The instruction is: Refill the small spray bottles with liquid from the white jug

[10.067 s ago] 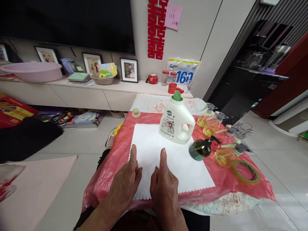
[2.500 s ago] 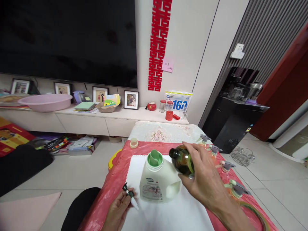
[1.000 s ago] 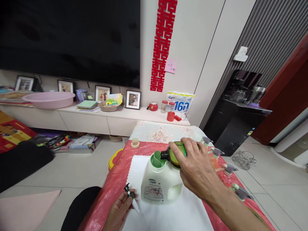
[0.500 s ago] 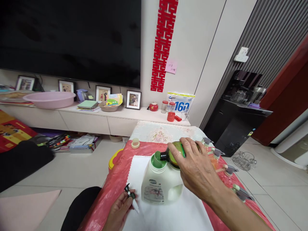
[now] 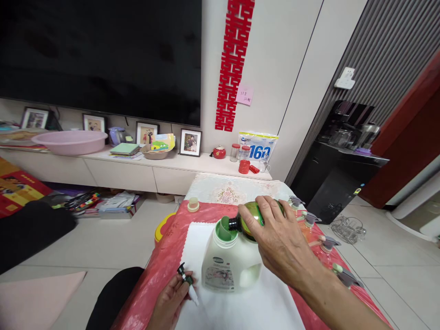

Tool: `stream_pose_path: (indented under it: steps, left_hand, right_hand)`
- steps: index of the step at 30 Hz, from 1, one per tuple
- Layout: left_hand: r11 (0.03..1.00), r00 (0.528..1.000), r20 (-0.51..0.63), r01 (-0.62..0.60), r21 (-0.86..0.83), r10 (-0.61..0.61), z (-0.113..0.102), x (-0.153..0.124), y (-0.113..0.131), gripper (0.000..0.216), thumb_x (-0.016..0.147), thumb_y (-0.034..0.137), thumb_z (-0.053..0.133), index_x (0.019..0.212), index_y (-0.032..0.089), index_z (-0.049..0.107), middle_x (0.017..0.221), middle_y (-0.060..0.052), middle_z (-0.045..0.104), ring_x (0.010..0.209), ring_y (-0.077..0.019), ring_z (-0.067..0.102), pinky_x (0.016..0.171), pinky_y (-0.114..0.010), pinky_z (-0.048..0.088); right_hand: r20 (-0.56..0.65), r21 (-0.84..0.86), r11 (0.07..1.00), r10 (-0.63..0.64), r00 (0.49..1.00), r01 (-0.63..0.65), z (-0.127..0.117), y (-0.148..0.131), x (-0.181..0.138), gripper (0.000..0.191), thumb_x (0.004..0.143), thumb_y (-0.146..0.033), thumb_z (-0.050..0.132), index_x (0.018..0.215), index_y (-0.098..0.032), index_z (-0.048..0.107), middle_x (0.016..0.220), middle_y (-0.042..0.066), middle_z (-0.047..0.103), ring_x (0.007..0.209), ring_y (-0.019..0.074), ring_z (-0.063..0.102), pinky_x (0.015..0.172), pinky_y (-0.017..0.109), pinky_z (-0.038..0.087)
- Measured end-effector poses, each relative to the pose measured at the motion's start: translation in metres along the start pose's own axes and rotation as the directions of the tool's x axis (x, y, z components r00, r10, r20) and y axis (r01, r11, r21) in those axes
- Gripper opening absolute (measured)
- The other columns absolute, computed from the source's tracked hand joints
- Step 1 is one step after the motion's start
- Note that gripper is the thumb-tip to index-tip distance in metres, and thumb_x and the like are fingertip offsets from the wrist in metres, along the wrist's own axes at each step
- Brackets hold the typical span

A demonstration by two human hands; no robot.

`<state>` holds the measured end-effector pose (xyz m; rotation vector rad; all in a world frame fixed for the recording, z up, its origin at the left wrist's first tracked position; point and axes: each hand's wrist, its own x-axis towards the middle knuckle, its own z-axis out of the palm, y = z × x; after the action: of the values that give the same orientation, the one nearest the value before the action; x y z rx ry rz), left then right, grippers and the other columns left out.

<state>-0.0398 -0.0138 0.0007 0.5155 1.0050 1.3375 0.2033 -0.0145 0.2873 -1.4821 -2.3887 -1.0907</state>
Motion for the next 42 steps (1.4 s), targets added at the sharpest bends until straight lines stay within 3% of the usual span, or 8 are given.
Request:
stream_pose_path:
  steps: [18, 27, 34, 42]
  left_hand:
    - [1.000, 1.000, -0.026, 0.007, 0.005, -0.006, 0.001, 0.000, 0.002, 0.058, 0.046, 0.054, 0.095, 0.088, 0.018, 0.078, 0.082, -0.008, 0.075, 0.075, -0.0207, 0.067, 0.060, -0.026, 0.048]
    - [1.000, 1.000, -0.019, 0.017, 0.015, -0.016, -0.001, 0.002, -0.001, 0.059, 0.046, 0.056, 0.094, 0.089, 0.018, 0.078, 0.081, -0.008, 0.076, 0.071, -0.0195, 0.067, 0.059, -0.026, 0.049]
    - [0.999, 0.999, 0.002, 0.032, -0.015, -0.032, -0.003, 0.004, -0.003, 0.059, 0.046, 0.054, 0.096, 0.089, 0.018, 0.078, 0.081, -0.007, 0.076, 0.068, -0.0178, 0.067, 0.059, -0.025, 0.050]
    - [1.000, 1.000, -0.011, 0.023, -0.013, -0.023, -0.001, 0.002, -0.001, 0.058, 0.046, 0.053, 0.096, 0.089, 0.018, 0.078, 0.081, -0.007, 0.076, 0.069, -0.0183, 0.067, 0.058, -0.025, 0.050]
  right_hand:
    - [-0.020, -0.088, 0.995, -0.046, 0.999, 0.044, -0.007, -0.001, 0.004, 0.051, 0.082, -0.002, 0.052, 0.127, -0.024, 0.054, 0.128, 0.019, 0.048, 0.118, 0.0346, 0.048, 0.095, 0.049, 0.044]
    - [0.020, -0.126, 0.987, -0.097, 0.995, 0.099, -0.009, 0.000, 0.007, 0.068, 0.073, 0.002, 0.055, 0.135, -0.025, 0.048, 0.133, 0.019, 0.047, 0.122, 0.0350, 0.047, 0.100, 0.052, 0.042]
    - [0.007, -0.150, 0.977, -0.150, 0.989, 0.150, -0.011, 0.001, 0.009, 0.051, 0.089, -0.005, 0.047, 0.136, -0.024, 0.046, 0.134, 0.020, 0.047, 0.125, 0.0343, 0.047, 0.103, 0.056, 0.040]
    - [0.022, -0.228, 0.955, -0.191, 0.981, 0.191, -0.021, 0.000, 0.017, 0.043, 0.092, -0.003, 0.047, 0.129, -0.024, 0.051, 0.126, 0.016, 0.052, 0.125, 0.0342, 0.048, 0.103, 0.054, 0.041]
